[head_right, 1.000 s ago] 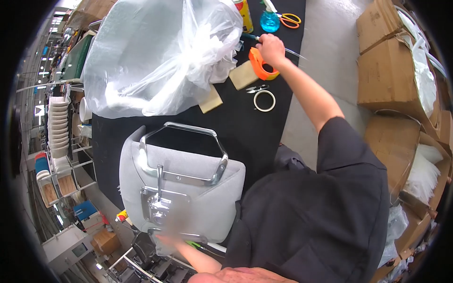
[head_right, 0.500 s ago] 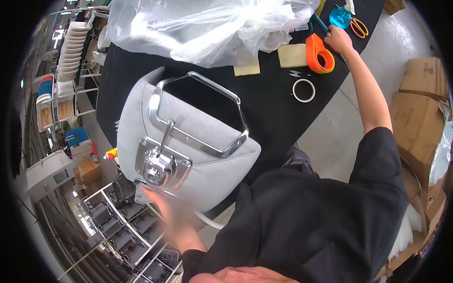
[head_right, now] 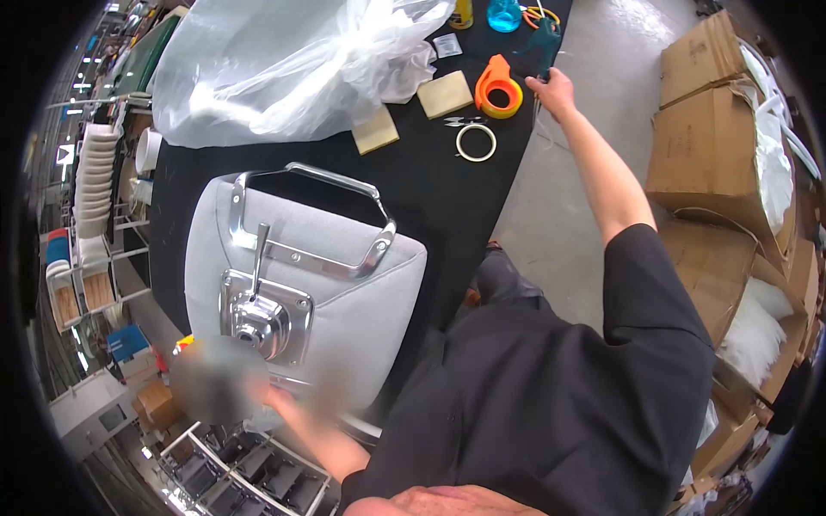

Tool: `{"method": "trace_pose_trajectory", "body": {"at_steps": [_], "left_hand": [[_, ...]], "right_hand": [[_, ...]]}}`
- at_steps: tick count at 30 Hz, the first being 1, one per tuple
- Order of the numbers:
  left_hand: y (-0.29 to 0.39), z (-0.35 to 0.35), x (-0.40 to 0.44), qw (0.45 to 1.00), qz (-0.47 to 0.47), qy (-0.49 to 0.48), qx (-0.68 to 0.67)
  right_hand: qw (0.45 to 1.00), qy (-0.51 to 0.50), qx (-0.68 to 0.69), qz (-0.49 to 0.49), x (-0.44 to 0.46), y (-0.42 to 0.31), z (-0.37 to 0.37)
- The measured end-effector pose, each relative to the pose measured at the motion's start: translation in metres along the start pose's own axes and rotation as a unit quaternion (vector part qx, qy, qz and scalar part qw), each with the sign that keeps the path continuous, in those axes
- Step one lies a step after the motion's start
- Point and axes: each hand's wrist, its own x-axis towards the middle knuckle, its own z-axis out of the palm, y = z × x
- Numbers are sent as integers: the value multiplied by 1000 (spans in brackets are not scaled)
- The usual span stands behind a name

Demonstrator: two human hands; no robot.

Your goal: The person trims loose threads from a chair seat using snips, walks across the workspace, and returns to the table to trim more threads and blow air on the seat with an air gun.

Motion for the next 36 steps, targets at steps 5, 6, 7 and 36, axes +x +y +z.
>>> {"method": "trace_pose_trajectory", "body": {"at_steps": [5,6,7,36], "left_hand": [[1,0,2,1000,-2,-3,1],[-5,-1,10,1000,-16,-18,-3],[-11,-6,15,999,-28,-23,-10],[-67,24,-338,507,-201,-830,-120]], "right_hand": [[992,104,73,21,-15,-2,-19],[985,111,130,34,-14,-10,-28],[971,96,213,40,-21,-19,-42],[654,-656,377,-17,-448,-208,-87]]}}
